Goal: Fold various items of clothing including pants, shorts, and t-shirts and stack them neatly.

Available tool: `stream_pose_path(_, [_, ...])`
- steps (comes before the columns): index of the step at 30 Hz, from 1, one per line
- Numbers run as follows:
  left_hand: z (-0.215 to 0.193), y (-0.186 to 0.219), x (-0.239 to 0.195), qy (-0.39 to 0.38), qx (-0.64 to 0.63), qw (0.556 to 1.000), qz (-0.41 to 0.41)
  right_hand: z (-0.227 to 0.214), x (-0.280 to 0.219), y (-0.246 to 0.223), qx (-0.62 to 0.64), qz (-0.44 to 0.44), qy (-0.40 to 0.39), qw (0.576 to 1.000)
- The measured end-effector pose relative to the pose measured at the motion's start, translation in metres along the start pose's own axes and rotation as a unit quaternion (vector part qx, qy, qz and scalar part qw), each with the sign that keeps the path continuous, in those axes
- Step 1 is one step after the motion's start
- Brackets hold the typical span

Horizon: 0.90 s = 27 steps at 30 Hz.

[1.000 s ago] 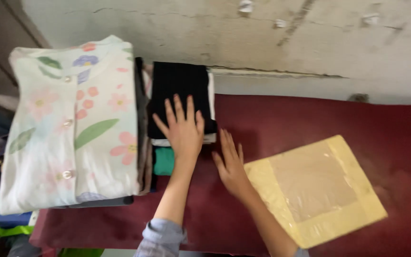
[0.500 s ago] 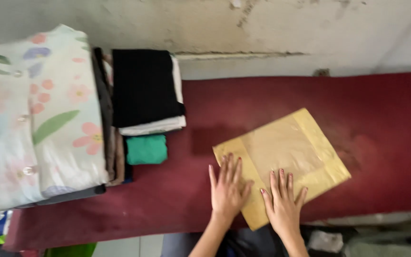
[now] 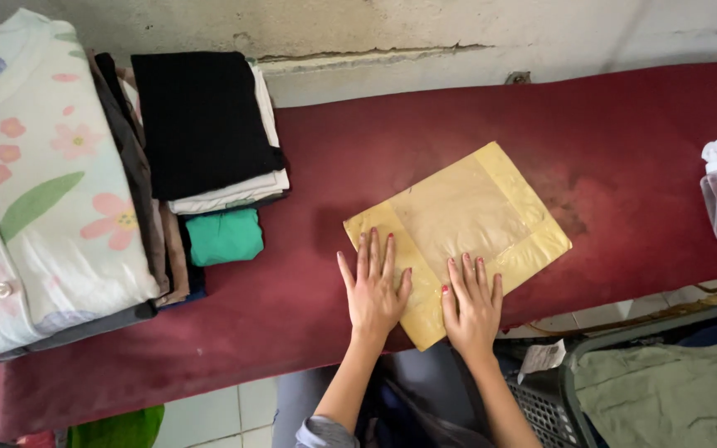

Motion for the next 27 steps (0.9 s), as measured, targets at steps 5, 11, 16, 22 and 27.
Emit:
stream_pose_path(5, [0.000, 0.001, 0.000, 0.000, 0.010, 1.000, -0.001, 0.000, -0.003, 0.001, 0.007, -0.008, 0.017, 1.000])
stream_pose_path(11, [-0.004, 0.000, 0.001, 0.002, -0.014, 1.000, 0.001, -0.003, -0.002, 0.000, 0.022, -0.002, 0.026, 0.999])
stream_pose_path(16, [-0.007, 0.000, 0.005, 0.006, -0.016, 1.000, 0.001, -0.001, 0.002, 0.000, 0.033, 0.004, 0.035, 0.999])
stream_pose_path(22, [-0.008, 0.000, 0.005, -0.013, -0.003, 1.000, 0.002, -0.001, 0.002, -0.001, 0.032, 0.015, 0.023, 0.999])
stream_pose_path(27, [-0.017, -0.006, 0.008, -0.017, -0.041, 0.999, -0.001, -0.005, 0.000, -0.004, 0.036, 0.017, 0.021, 0.999])
Point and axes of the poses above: each hand's wrist, its own x-axis towards the middle knuckle, its own z-axis out of the palm, y = z × x, the point moved 3 cm from there along x, towards the middle knuckle, and after that the axes turned 2 degrees about y, right-handed, at the moved point
